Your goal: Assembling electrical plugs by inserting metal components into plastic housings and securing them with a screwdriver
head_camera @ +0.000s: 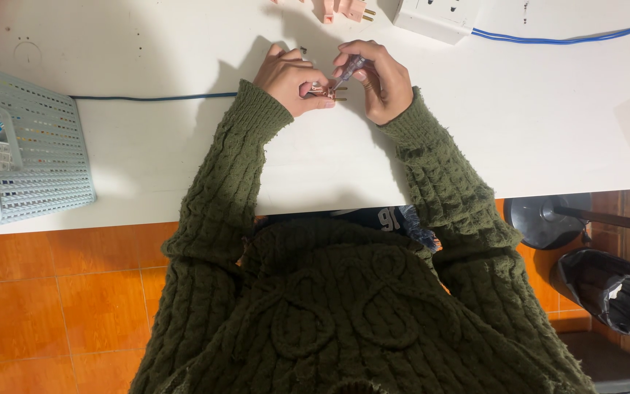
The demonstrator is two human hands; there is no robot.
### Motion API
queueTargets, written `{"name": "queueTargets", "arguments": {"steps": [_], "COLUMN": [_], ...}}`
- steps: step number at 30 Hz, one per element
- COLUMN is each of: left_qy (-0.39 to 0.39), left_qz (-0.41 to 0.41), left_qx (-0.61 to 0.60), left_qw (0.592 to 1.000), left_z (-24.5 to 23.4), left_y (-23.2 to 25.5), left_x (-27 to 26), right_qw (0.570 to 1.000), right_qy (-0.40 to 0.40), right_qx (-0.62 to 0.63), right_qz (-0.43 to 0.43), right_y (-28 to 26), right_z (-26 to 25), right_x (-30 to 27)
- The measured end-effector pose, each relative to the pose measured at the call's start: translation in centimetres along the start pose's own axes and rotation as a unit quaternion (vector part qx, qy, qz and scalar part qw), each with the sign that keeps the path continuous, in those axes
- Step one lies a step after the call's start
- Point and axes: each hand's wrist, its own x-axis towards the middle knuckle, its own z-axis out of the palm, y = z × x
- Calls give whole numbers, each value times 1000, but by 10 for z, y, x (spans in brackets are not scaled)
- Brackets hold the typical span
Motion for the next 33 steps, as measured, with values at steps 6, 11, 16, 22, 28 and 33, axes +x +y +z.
{"name": "queueTargets", "arguments": {"steps": [6, 11, 16, 22, 28, 33], "left_qy": [-9, -16, -30, -85, 14, 3], "left_qz": [-5, -12, -17, -60, -15, -15], "left_qx": [0, 3, 7, 21, -22, -34], "left_qw": [1000, 1000, 999, 994, 1000, 999], "left_z": [0, 2, 2, -11, 8, -1], "left_y": [-1, -2, -2, 14, -5, 1], "left_x": [1, 1, 1, 7, -2, 0], "right_qw": [1000, 999, 995, 994, 995, 992], "right_qy": [-4, -6, -43, -7, 35, 42], "right_qx": [24, 20, 7, -79, -73, -90], "right_qz": [18, 25, -91, -71, -52, -74], "right_y": [-6, -5, 14, 19, 0, 11], "right_z": [-1, -2, -4, 7, 14, 13], "right_x": [2, 3, 5, -5, 5, 0]}}
